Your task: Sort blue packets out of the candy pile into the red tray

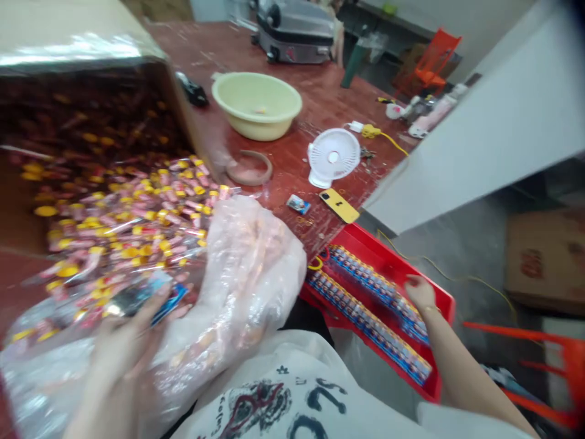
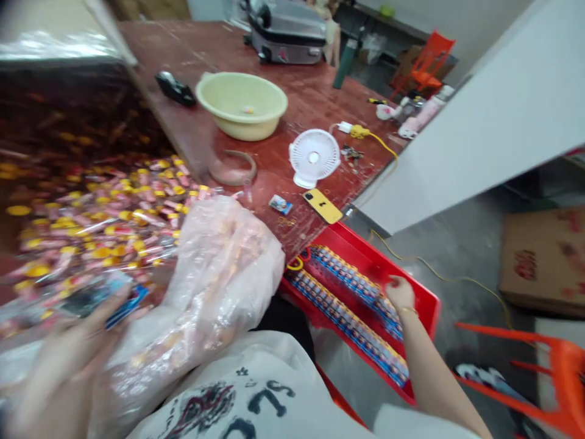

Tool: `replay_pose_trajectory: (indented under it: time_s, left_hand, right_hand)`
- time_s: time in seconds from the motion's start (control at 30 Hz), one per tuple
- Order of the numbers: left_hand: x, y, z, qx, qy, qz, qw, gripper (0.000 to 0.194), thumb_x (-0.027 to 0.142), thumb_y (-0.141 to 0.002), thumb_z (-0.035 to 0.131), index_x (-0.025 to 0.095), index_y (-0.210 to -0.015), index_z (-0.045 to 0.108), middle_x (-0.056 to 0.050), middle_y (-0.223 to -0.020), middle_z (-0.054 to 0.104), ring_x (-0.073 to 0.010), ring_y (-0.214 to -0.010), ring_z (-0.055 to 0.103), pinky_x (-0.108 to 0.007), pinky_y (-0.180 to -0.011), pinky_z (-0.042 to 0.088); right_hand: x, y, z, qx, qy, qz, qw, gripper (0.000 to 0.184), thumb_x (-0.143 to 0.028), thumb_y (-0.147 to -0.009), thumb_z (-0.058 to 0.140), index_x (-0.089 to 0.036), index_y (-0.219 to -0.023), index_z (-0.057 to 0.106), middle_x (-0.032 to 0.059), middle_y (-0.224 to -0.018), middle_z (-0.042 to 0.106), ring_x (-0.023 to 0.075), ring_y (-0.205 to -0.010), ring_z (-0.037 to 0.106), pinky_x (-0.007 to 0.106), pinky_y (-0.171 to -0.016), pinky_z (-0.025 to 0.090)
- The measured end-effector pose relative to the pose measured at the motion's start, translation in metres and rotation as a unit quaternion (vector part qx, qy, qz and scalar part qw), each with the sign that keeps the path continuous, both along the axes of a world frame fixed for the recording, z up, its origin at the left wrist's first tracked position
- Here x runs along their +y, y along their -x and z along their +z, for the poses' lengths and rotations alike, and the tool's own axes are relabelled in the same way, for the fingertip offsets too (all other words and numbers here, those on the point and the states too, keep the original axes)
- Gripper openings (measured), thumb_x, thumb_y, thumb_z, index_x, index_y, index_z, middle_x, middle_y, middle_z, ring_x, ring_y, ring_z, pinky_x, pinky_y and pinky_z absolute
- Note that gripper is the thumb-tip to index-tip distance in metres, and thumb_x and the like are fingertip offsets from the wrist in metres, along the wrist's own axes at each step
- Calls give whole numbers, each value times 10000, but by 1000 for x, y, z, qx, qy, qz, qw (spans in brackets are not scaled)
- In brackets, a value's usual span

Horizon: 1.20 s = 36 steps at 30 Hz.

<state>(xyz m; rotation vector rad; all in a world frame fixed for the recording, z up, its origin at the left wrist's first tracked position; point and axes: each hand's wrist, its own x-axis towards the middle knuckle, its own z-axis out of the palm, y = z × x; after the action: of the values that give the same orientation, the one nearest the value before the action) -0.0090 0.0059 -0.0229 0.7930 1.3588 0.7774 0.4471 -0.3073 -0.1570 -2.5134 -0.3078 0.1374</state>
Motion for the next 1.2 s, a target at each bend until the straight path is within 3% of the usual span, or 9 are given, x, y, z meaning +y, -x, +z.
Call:
replay_pose_trajectory:
  time_s: [0.13, 0.27, 0.37, 0.47, 0.6, 0.73, 0.83, 1.03, 1.2]
  left_hand:
    - [-3, 9, -6, -91, -44, 7, 995, 321, 248, -553, 862, 108, -772, 673, -19, -693, 712, -148, -586, 639, -229, -520, 554]
    - [-4, 19, -10, -99, -35, -2, 994, 307, 333, -625, 818, 95, -767, 686, -73, -679, 704, -171, -556, 637, -271, -516, 546]
    - [-7, 23, -7, -91, -25, -15, 995, 314, 353, -633, 809, 101, -789, 705, -98, -748, 719, -186, -592, 652, -296, -551, 558]
    - [-10, 25, -3, -80, -29, -20, 996, 314, 364, -625, 811, 111, -780, 709, -95, -727, 713, -182, -580, 645, -291, -540, 555]
    - [-7, 27, -4, -85, -35, -14, 996, 294, 358, -587, 833, 126, -695, 689, -60, -618, 676, -171, -522, 622, -292, -519, 548]
    - [-4, 27, -10, -71, -34, -14, 997, 294, 395, -624, 803, 140, -714, 689, -80, -659, 693, -199, -583, 659, -322, -571, 562]
    - [-2, 24, -13, -61, -47, -22, 997, 280, 393, -634, 793, 145, -715, 693, -64, -621, 674, -180, -538, 635, -306, -542, 550]
    - [-4, 22, -8, -97, -84, -24, 992, 288, 281, -515, 861, 143, -686, 675, -35, -605, 625, -172, -479, 582, -314, -453, 539]
    - [-7, 23, -5, -74, -111, -35, 990, 263, 329, -593, 822, 143, -712, 677, -35, -606, 611, -151, -488, 565, -269, -459, 508]
  right_hand:
    - [107, 61, 33, -93, -124, 167, 974, 157, -238, -803, 578, -171, -940, 616, 84, -848, 625, 212, -723, 585, 387, -760, 494]
    - [253, 187, 87, -85, -275, 538, 792, 145, -206, -804, 589, -231, -946, 600, 74, -937, 648, 225, -887, 607, 382, -846, 476]
    - [347, 270, 105, 9, -195, 637, 745, 113, -150, -792, 572, -221, -878, 587, 80, -933, 652, 232, -941, 591, 381, -873, 453]
    - [406, 310, 94, 59, -144, 652, 742, 166, -81, -675, 654, -210, -718, 559, 37, -697, 627, 215, -794, 599, 348, -785, 465]
    - [414, 305, 88, 95, -163, 664, 724, 78, -203, -742, 648, -194, -787, 585, 29, -757, 633, 183, -779, 598, 310, -728, 480]
    - [379, 280, 122, 225, -225, 673, 668, 250, -386, -854, 563, -209, -1031, 566, -1, -752, 599, 137, -653, 578, 263, -584, 478]
    - [361, 275, 150, 323, -319, 655, 604, 275, -340, -815, 655, -256, -1026, 501, -23, -785, 581, 116, -677, 567, 240, -594, 472]
    - [358, 282, 181, 115, -309, 746, 579, 132, -304, -824, 658, -234, -871, 556, 24, -843, 609, 152, -746, 556, 302, -658, 464]
    - [359, 286, 198, 40, -267, 804, 530, 57, -280, -865, 597, -235, -880, 565, 36, -891, 631, 176, -819, 579, 327, -728, 479]
